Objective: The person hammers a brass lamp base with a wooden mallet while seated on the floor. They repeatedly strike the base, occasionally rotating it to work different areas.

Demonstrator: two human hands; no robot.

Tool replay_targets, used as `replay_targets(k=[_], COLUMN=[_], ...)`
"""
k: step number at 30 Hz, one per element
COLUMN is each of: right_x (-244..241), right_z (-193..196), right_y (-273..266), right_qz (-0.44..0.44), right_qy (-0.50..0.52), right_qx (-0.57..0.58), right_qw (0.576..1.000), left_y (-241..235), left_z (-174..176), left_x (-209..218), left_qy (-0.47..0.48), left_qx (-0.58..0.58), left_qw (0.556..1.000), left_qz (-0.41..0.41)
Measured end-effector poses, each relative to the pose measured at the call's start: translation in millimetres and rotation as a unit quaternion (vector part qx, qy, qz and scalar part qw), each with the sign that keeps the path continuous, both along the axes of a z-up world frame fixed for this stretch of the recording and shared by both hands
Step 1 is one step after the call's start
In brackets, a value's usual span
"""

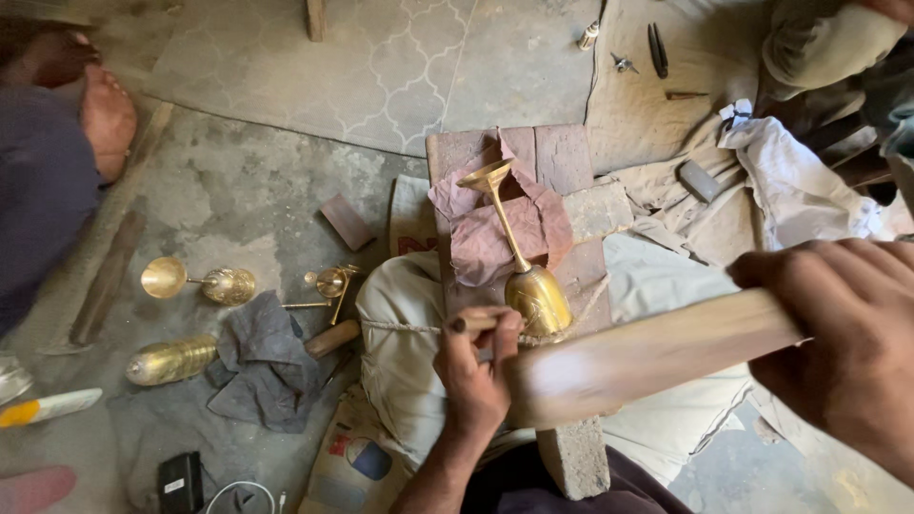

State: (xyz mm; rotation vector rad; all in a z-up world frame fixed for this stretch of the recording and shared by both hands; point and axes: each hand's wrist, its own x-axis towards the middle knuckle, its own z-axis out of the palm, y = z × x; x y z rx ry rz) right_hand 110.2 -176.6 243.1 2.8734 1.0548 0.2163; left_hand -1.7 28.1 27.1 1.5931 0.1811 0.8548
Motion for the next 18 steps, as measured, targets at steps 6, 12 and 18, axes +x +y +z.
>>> replay_targets(k=[6, 12, 18], right_x=[10.2, 15.0, 20.7], right_z=[-24.2, -25.2, -28.1], right_y=[-15.9, -17.2, -7.6], right_qz=[-0.127, -0.11, -0.138], right_qy=[0.101, 0.067, 0.139], right_qx=[0.17, 0.131, 0.219], right_qw=[0.972, 0.983, 0.956], left_y=[27.6, 31.9, 34.0], left_z=[23.1, 35.5, 32.9], left_x=[26.2, 34.7, 35.9], left_qy=[0.078, 0.051, 0.061], left_qx=[0.032, 0.179, 0.189], left_qw=[0.983, 0.968, 0.962], left_qz=[-0.165, -0.171, -0.186])
